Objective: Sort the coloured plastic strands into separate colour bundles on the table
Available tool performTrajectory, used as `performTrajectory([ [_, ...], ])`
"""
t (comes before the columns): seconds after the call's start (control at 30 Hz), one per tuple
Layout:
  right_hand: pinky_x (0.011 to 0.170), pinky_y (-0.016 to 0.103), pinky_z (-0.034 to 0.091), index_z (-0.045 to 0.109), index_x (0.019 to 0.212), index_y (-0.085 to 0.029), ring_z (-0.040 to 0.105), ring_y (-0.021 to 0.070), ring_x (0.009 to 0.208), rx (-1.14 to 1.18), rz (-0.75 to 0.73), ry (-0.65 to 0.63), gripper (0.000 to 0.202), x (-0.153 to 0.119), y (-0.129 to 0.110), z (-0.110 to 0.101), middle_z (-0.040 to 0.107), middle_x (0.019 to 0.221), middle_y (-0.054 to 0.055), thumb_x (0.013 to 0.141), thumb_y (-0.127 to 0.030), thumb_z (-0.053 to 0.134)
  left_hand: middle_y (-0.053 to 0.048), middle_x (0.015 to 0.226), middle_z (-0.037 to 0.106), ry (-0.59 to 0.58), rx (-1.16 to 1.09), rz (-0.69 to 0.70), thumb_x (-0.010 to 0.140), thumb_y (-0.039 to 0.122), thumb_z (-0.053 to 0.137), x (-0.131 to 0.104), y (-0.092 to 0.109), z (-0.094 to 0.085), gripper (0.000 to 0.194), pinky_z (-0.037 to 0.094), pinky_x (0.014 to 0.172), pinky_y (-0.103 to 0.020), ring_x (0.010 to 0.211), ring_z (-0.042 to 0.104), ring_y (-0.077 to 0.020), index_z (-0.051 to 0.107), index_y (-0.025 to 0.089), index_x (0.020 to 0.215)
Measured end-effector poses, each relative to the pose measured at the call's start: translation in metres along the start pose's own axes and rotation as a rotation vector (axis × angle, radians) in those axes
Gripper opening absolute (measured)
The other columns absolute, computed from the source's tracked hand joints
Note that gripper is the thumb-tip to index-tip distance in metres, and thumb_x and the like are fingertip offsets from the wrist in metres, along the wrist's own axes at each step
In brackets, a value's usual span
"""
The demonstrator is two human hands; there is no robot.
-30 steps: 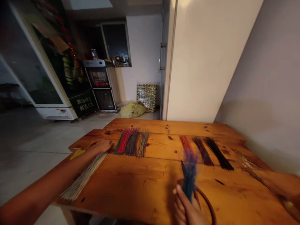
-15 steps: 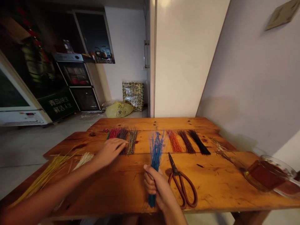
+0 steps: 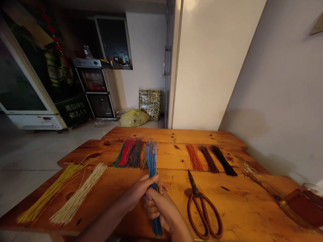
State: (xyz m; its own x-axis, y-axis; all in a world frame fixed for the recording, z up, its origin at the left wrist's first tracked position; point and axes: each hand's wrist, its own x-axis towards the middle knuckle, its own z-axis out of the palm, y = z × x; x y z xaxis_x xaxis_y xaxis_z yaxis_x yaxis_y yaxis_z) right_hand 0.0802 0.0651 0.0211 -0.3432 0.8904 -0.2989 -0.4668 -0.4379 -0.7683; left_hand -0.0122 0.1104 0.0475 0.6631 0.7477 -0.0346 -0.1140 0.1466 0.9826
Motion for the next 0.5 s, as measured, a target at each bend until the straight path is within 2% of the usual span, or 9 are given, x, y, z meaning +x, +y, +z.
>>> performTrajectory([
  [0.1,0.034,0.012,0.015,0.043,0.07,-0.019,0.018,0.0001,0.035,-0.011,0.048,0.03,0.037,-0.017,0.004,0.003,0.029,0.046,-0.013,0.067,-0.045,0.069,0.0,0.052,0.049,-0.005,-0.161,0.035,0.083,0.052,0.044,-0.008,0.002,0.003,0.046,0.043,0.072,-0.029,0.061,0.056,-0.0152,0.049,0.016,0.054],
  [0.17,0.039,0.016,0.031,0.052,0.082,-0.018,0.036,0.0037,0.039,-0.11,0.045,-0.03,0.039,-0.031,0.003,-0.004,0.045,0.051,-0.008,0.068,-0.051,0.068,0.007,0.045,0.037,0.027,-0.336,0.049,0.084,0.05,0.044,-0.015,0.002,0.003,0.041,0.043,0.062,-0.026,0.045,0.047,-0.0097,0.043,0.018,0.059],
  [0.2,0.046,0.02,0.04,0.056,0.087,-0.017,0.048,0.0078,0.047,-0.205,0.017,-0.047,0.04,-0.037,0.001,-0.01,0.055,0.059,-0.003,0.069,-0.052,0.066,0.009,0.044,0.032,0.045,-0.421,0.065,0.084,0.048,0.046,-0.019,0.003,0.003,0.037,0.042,0.055,-0.024,0.038,0.039,-0.0071,0.04,0.019,0.062],
  [0.23,0.059,0.024,0.046,0.06,0.093,-0.017,0.057,0.0123,0.063,-0.318,-0.032,-0.009,0.04,-0.043,-0.004,-0.017,0.062,0.073,0.002,0.072,-0.052,0.063,0.011,0.044,0.029,0.054,-0.495,0.086,0.084,0.046,0.047,-0.023,0.003,0.003,0.034,0.039,0.048,-0.021,0.034,0.03,-0.0051,0.039,0.019,0.065],
  [0.27,0.074,0.027,0.047,0.061,0.099,-0.018,0.06,0.0156,0.08,-0.425,-0.102,0.062,0.039,-0.047,-0.01,-0.022,0.064,0.088,0.005,0.076,-0.05,0.06,0.011,0.044,0.027,0.046,-0.555,0.103,0.084,0.044,0.048,-0.027,0.003,0.003,0.032,0.035,0.043,-0.019,0.032,0.023,-0.0038,0.039,0.019,0.066],
  [0.3,0.085,0.029,0.043,0.06,0.105,-0.02,0.058,0.0168,0.092,-0.509,-0.2,0.154,0.038,-0.05,-0.016,-0.027,0.063,0.098,0.005,0.08,-0.049,0.055,0.012,0.044,0.026,0.025,-0.606,0.114,0.084,0.042,0.05,-0.031,0.003,0.004,0.031,0.03,0.038,-0.017,0.031,0.017,-0.0031,0.038,0.019,0.067],
  [0.33,0.09,0.03,0.04,0.059,0.109,-0.022,0.057,0.0168,0.094,-0.553,-0.315,0.239,0.038,-0.052,-0.023,-0.029,0.063,0.098,0.004,0.084,-0.048,0.05,0.012,0.044,0.025,-0.008,-0.654,0.113,0.084,0.041,0.051,-0.035,0.003,0.006,0.03,0.025,0.034,-0.015,0.031,0.013,-0.0028,0.038,0.019,0.067],
  [0.4,0.085,0.03,0.042,0.058,0.107,-0.022,0.057,0.0154,0.081,-0.6,-0.512,0.328,0.035,-0.051,-0.036,-0.025,0.061,0.083,0.002,0.087,-0.047,0.044,0.012,0.043,0.024,-0.087,-0.73,0.079,0.084,0.04,0.052,-0.041,0.003,0.012,0.03,0.017,0.03,-0.014,0.031,0.009,-0.0028,0.038,0.019,0.067],
  [0.5,0.066,0.025,0.044,0.061,0.092,-0.022,0.055,0.0134,0.067,-0.742,-0.65,0.332,0.025,-0.048,-0.048,-0.003,0.059,0.072,0.0,0.084,-0.044,0.052,0.012,0.041,0.023,-0.179,-0.796,0.031,0.081,0.044,0.055,-0.046,0.001,0.023,0.033,0.015,0.029,-0.013,0.03,0.009,-0.0027,0.039,0.019,0.067],
])
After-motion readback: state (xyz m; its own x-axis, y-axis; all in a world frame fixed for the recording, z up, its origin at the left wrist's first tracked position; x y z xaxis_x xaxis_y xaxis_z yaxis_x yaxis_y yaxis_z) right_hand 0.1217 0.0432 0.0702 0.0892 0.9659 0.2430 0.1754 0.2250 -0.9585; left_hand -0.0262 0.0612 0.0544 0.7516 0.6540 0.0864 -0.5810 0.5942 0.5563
